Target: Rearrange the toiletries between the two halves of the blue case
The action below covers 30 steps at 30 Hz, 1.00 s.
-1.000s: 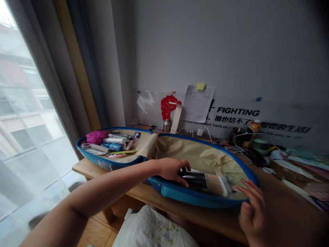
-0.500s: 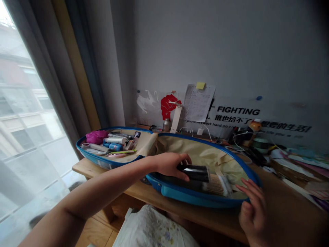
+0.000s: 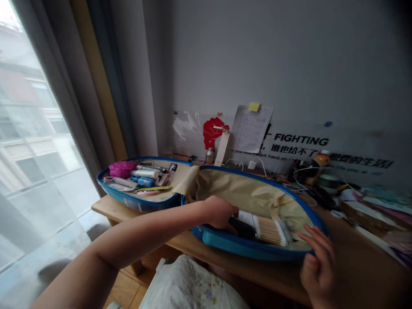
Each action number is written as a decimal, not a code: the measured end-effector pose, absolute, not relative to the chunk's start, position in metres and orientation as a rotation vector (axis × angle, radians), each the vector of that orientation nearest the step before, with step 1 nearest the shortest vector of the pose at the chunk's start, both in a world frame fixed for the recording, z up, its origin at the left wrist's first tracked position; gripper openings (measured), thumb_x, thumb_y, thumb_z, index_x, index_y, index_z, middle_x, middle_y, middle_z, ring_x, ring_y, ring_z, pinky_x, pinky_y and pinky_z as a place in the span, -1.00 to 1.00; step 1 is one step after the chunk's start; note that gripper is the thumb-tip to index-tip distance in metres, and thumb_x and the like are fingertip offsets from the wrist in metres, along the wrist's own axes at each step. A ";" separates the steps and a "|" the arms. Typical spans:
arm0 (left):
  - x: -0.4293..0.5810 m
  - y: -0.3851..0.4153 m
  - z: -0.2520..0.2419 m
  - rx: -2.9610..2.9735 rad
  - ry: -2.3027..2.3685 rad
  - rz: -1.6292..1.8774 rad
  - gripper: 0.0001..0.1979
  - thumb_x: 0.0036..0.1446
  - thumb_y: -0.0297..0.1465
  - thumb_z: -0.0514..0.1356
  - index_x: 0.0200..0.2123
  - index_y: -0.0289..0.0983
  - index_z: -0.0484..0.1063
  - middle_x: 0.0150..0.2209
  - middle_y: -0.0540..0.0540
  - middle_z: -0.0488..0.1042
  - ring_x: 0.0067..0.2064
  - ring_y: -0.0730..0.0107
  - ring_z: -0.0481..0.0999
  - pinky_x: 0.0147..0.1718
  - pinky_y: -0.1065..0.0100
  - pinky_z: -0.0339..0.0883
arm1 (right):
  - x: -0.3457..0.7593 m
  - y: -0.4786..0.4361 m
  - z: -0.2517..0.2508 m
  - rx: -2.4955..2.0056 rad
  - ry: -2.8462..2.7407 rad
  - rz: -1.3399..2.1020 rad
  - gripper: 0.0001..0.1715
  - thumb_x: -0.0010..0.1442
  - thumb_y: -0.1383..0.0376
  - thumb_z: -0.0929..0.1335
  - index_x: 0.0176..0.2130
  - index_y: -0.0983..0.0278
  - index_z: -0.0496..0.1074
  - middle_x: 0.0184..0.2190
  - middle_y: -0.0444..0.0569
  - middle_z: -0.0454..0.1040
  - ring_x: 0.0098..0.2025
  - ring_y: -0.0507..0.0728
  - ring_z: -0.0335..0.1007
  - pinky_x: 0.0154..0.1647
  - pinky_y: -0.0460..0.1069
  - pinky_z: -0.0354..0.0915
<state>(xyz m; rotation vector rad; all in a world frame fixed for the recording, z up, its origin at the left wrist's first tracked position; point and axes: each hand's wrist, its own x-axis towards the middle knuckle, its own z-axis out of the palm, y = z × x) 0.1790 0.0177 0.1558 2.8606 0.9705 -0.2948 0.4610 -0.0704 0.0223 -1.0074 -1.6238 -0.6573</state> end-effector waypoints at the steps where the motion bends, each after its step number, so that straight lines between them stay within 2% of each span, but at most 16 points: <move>1: 0.181 0.018 0.153 2.852 0.965 -0.303 -0.40 0.15 -0.02 0.24 0.18 -0.16 0.35 0.02 -0.16 0.57 0.06 0.04 0.55 -0.14 0.25 0.41 | 0.461 -0.070 0.022 -1.007 -1.621 -0.663 -0.53 0.42 0.09 0.12 -0.06 0.30 0.44 -0.01 0.18 0.47 0.17 0.35 0.34 0.19 0.35 0.22; 9: 0.187 0.018 0.148 2.824 0.911 -0.268 -0.48 0.19 -0.06 0.22 0.15 -0.15 0.39 0.14 -0.18 0.47 0.06 0.07 0.55 -0.17 0.25 0.44 | 0.462 -0.069 0.022 -0.997 -1.624 -0.674 -0.53 0.42 0.10 0.11 -0.04 0.30 0.44 -0.01 0.20 0.46 0.18 0.36 0.33 0.16 0.34 0.25; 17: 0.179 0.025 0.145 2.843 0.910 -0.355 -0.55 0.14 -0.16 0.28 0.09 -0.09 0.44 0.10 -0.15 0.46 0.04 0.08 0.55 -0.20 0.28 0.43 | 0.464 -0.069 0.020 -0.995 -1.623 -0.662 -0.54 0.41 0.11 0.12 -0.03 0.30 0.44 -0.01 0.20 0.46 0.17 0.36 0.33 0.16 0.35 0.25; 22: 0.179 0.029 0.139 2.847 0.971 -0.402 -0.55 0.14 -0.25 0.30 0.11 -0.13 0.42 0.11 -0.19 0.44 0.01 0.10 0.56 -0.14 0.27 0.45 | 0.465 -0.068 0.019 -1.005 -1.618 -0.659 -0.53 0.41 0.09 0.12 -0.04 0.30 0.45 -0.02 0.20 0.47 0.17 0.36 0.34 0.17 0.36 0.25; 26: 0.179 0.028 0.140 2.860 1.004 -0.392 -0.41 0.11 -0.22 0.32 0.20 -0.23 0.33 0.14 -0.29 0.41 0.01 0.06 0.56 -0.11 0.24 0.47 | 0.465 -0.069 0.020 -1.004 -1.637 -0.666 -0.55 0.41 0.12 0.12 -0.01 0.30 0.43 -0.01 0.20 0.46 0.18 0.36 0.33 0.18 0.35 0.24; 30: 0.180 0.028 0.138 2.872 1.010 -0.442 -0.48 0.11 -0.17 0.31 0.10 -0.26 0.42 0.11 -0.31 0.44 0.02 -0.02 0.56 -0.15 0.22 0.49 | 0.464 -0.070 0.019 -1.000 -1.631 -0.673 -0.54 0.42 0.12 0.12 -0.04 0.31 0.44 -0.01 0.20 0.47 0.18 0.35 0.33 0.19 0.36 0.22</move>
